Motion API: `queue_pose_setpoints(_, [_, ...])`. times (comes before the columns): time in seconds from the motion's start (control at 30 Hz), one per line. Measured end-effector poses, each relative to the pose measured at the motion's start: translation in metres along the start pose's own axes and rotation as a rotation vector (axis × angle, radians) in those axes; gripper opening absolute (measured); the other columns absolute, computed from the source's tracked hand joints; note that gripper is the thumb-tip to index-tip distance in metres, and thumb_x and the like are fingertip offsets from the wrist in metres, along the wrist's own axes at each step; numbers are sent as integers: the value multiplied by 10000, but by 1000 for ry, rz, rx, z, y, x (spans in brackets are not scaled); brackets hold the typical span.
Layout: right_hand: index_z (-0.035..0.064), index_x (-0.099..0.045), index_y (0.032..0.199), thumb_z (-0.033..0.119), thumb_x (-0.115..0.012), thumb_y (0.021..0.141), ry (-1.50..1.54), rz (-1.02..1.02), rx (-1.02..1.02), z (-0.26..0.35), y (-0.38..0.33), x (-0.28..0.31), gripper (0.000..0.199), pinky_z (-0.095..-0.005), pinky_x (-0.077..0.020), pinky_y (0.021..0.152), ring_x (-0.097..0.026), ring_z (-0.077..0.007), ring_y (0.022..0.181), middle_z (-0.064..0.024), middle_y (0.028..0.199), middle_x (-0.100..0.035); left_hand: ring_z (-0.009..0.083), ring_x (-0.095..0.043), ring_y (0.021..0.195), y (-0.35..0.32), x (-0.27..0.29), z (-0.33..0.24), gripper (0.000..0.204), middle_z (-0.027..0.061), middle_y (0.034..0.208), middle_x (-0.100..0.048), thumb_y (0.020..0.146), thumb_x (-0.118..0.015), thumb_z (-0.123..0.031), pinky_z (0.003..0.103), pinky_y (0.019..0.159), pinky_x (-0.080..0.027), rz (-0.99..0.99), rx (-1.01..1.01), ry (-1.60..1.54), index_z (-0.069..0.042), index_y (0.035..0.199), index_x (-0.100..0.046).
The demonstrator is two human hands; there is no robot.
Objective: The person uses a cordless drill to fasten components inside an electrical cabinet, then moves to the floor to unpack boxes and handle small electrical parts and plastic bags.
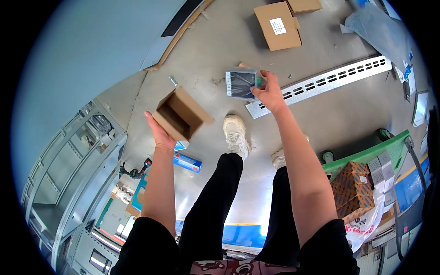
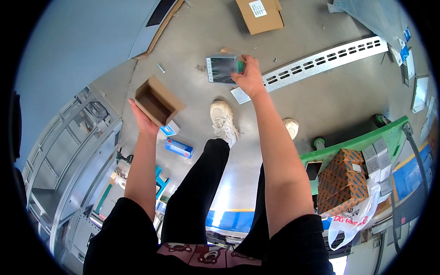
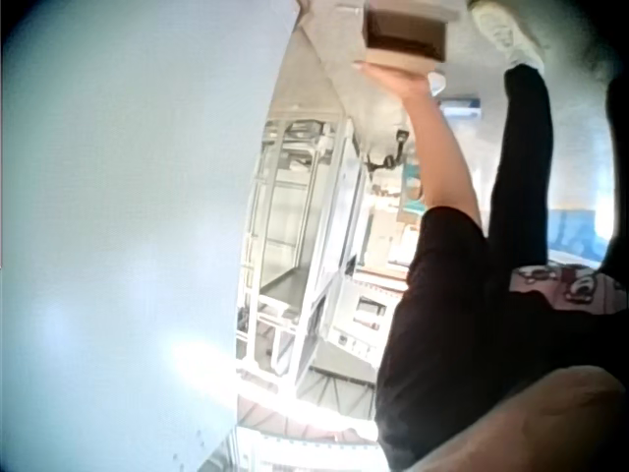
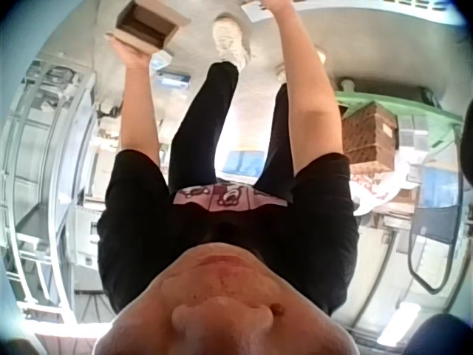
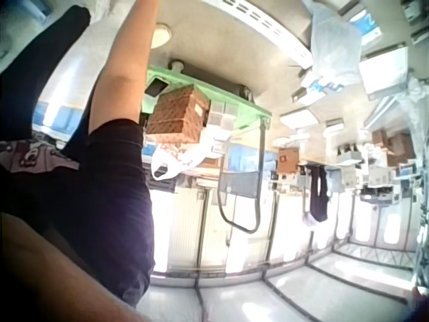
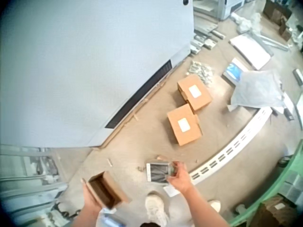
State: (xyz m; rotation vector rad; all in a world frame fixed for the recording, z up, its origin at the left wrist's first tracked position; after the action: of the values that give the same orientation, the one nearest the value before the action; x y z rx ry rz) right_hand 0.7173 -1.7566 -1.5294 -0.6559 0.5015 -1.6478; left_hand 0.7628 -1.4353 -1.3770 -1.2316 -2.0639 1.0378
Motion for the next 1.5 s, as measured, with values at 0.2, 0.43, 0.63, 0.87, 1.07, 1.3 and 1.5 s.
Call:
queue_pose_setpoints(0.2, [9, -485, 1284, 104, -738, 770, -81, -134, 60, 9, -20, 19, 581, -356, -539, 800, -645, -266, 835, -174, 1213, -511, 243, -619, 881, -52, -82, -14, 856, 116, 940, -616, 872, -402, -763, 364, 824, -521, 535, 115, -205, 1, 1232, -542])
queue_pose_setpoints(0.43, [5, -572, 1194, 232, -689, 895, 428, 18, -152, 35, -95, 46, 393, -323, -515, 789, -627, -187, 850, -113, 1079, -618, 306, -550, 1182, -84, -100, -21, 909, 137, 1267, -583, 884, -317, -790, 450, 993, -463, 274, 134, 119, -24, 1343, -485])
queue_pose_setpoints(0.63, [22, -585, 1173, 199, -654, 919, 620, 165, -22, 204, -208, 103, 317, -308, -491, 816, -616, -154, 898, -71, 986, -658, 230, -537, 1211, -162, -114, -24, 773, 99, 1269, -589, 937, -369, -703, 371, 1027, -434, 217, 176, 468, -45, 1309, -530])
queue_pose_setpoints(0.87, [33, -619, 917, 89, -648, 890, 150, 231, -174, 243, -304, 149, 68, -266, -474, 628, -557, -73, 687, -11, 737, -617, 286, -534, 1212, -276, -133, -66, 647, 128, 1250, -597, 843, -676, -470, 392, 1051, -401, 625, -460, 1116, -62, 1323, -527])
queue_pose_setpoints(1.07, [29, -626, 999, 47, -635, 904, 669, 425, -205, 291, -428, 138, 97, -257, -484, 730, -578, -71, 791, 17, 877, -635, 291, -579, 1152, -436, -186, -99, 767, 143, 1236, -606, 661, -833, -338, 372, 979, -462, 1385, -89, 1518, -87, 1325, -541])
queue_pose_setpoints(1.3, [24, -628, 959, 16, -656, 882, 738, 252, -265, 340, -532, 157, 83, -249, -504, 677, -593, -66, 752, -1, 845, -647, 390, -606, 828, -540, -180, -109, 312, 212, 852, -620, 911, -488, -316, 467, 739, -461, 1341, -236, 1636, -14, 956, -555])
queue_pose_setpoints(1.5, [30, -632, 949, 39, -678, 864, 575, 134, -56, 350, -592, 147, 98, -257, -480, 608, -570, -71, 680, -2, 765, -647, 393, -571, 761, -591, -145, -115, 323, 233, 793, -592, 910, -415, -283, 458, 699, -431, 1277, -247, 1546, 13, 909, -545])
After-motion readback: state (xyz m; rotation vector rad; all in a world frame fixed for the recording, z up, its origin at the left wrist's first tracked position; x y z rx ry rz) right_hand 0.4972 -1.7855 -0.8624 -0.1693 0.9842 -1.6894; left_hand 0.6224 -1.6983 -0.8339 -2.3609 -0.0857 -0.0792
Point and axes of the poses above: each hand's wrist, its own y-axis towards the middle knuckle, its own x-axis out of the back of the hand, z = x × y, the point moved 5 cm from there along y, towards the middle knuckle
